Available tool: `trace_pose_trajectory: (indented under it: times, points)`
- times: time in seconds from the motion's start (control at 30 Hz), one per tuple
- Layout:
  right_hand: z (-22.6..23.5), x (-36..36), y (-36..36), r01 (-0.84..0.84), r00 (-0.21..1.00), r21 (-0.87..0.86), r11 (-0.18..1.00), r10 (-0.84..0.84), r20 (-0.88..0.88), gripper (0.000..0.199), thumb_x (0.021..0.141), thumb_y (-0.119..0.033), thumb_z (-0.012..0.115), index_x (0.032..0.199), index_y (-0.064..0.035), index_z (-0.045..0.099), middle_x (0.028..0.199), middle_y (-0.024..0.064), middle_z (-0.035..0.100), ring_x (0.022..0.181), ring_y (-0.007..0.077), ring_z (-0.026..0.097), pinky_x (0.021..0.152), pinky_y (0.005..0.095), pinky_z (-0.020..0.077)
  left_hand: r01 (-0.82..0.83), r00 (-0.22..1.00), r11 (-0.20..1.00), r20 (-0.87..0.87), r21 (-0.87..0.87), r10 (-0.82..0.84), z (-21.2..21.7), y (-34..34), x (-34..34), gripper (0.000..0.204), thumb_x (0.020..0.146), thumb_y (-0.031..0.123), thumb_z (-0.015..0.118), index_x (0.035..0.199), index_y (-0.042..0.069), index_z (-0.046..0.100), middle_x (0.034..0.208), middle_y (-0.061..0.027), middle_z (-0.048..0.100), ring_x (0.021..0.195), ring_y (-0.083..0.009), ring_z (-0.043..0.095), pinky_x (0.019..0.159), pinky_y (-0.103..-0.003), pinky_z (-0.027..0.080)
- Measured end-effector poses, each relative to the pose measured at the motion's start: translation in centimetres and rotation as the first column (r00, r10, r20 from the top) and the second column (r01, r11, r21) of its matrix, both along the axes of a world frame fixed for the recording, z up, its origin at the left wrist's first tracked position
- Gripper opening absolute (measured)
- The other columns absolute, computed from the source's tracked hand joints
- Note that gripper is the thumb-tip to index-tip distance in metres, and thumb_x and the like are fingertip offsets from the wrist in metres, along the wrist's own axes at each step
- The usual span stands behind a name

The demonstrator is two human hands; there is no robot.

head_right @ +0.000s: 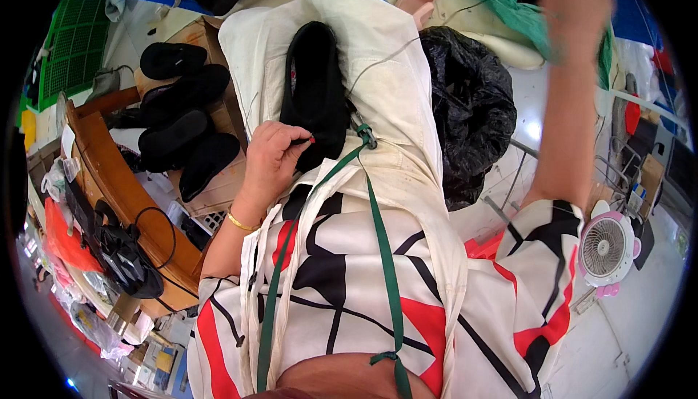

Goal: The person sits on the floor and sews a small red tag onto the heel of a black slip-on shoe using a needle and thread. They repeatedly pull the thread through the shoe and tie knots to secure the tag, handling multiple shoes from a nearby pile.

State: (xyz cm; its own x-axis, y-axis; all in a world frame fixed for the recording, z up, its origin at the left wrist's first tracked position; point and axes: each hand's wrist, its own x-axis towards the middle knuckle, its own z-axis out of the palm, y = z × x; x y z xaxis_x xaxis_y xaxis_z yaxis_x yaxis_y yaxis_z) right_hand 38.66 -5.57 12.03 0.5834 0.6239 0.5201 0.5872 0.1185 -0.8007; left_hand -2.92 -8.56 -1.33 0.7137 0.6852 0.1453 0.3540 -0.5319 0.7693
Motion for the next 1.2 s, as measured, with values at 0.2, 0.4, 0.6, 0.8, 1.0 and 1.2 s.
trace_pose_trajectory:
  times: [0.2,0.4,0.6,0.8,1.0,1.2]
  points:
    - [-9.8,-16.2,-4.7,-0.790,0.614,-0.466,0.399,0.513,-0.601,0.017,0.095,-0.011,0.058,0.110,-0.0101,0.066,0.072,-0.0030,0.057,0.060,0.0095,0.055,0.056,0.0285,0.0468,-0.070,0.997,0.997,-0.038,-0.014,0.069,0.4,-0.4,0.0,0.020,0.076,0.003,0.076,0.093,0.006,0.065,0.086,-0.0095,0.064,0.081,-0.0313,0.059,0.072,-0.039,0.046]
    - [-12.6,-19.5,-7.8,-0.747,0.566,-0.601,0.283,0.746,-0.351,0.015,0.089,-0.013,0.063,0.103,-0.0084,0.066,0.073,0.0103,0.066,0.062,0.0284,0.065,0.059,0.0360,0.0508,-0.124,0.992,0.984,-0.010,0.125,0.126,-0.6,-1.2,-0.2,0.023,0.074,0.003,0.077,0.091,0.005,0.063,0.087,-0.0093,0.065,0.081,-0.0311,0.059,0.072,-0.039,0.047]
    - [-12.2,-19.8,-8.3,-0.714,0.560,-0.641,0.281,0.778,-0.283,0.015,0.086,-0.010,0.063,0.100,-0.0067,0.067,0.073,0.0127,0.067,0.063,0.0320,0.065,0.059,0.0401,0.0518,-0.130,0.991,0.955,0.048,0.267,0.122,-1.4,-1.8,-0.3,0.026,0.069,0.000,0.079,0.091,0.005,0.064,0.089,-0.0081,0.066,0.081,-0.0293,0.061,0.071,-0.038,0.050]
    - [-11.8,-19.4,-8.0,-0.714,0.527,-0.658,0.239,0.802,-0.280,0.017,0.084,-0.010,0.064,0.100,-0.0060,0.068,0.075,0.0142,0.068,0.066,0.0337,0.066,0.061,0.0413,0.0523,-0.108,0.994,0.926,0.042,0.362,0.099,-1.6,-1.8,-0.4,0.027,0.068,0.002,0.076,0.093,0.006,0.065,0.091,-0.0055,0.066,0.082,-0.0266,0.061,0.071,-0.037,0.050]
    - [-11.4,-19.0,-7.3,-0.715,0.484,-0.674,0.188,0.828,-0.282,0.017,0.085,-0.011,0.062,0.100,-0.0056,0.069,0.075,0.0152,0.068,0.067,0.0343,0.066,0.064,0.0429,0.0524,-0.079,0.997,0.905,0.028,0.418,0.074,-1.5,-1.7,-0.4,0.024,0.070,0.003,0.074,0.093,0.006,0.065,0.093,-0.0050,0.065,0.082,-0.0252,0.061,0.071,-0.036,0.050]
    - [-11.9,-19.5,-7.0,-0.705,0.482,-0.689,0.171,0.828,-0.288,0.013,0.085,-0.013,0.062,0.096,-0.0058,0.065,0.072,0.0149,0.066,0.066,0.0358,0.065,0.062,0.0450,0.0509,-0.063,0.998,0.892,0.029,0.447,0.056,-1.4,-1.6,-0.3,0.022,0.072,0.003,0.072,0.093,0.005,0.065,0.091,-0.0054,0.065,0.081,-0.0247,0.061,0.070,-0.035,0.050]
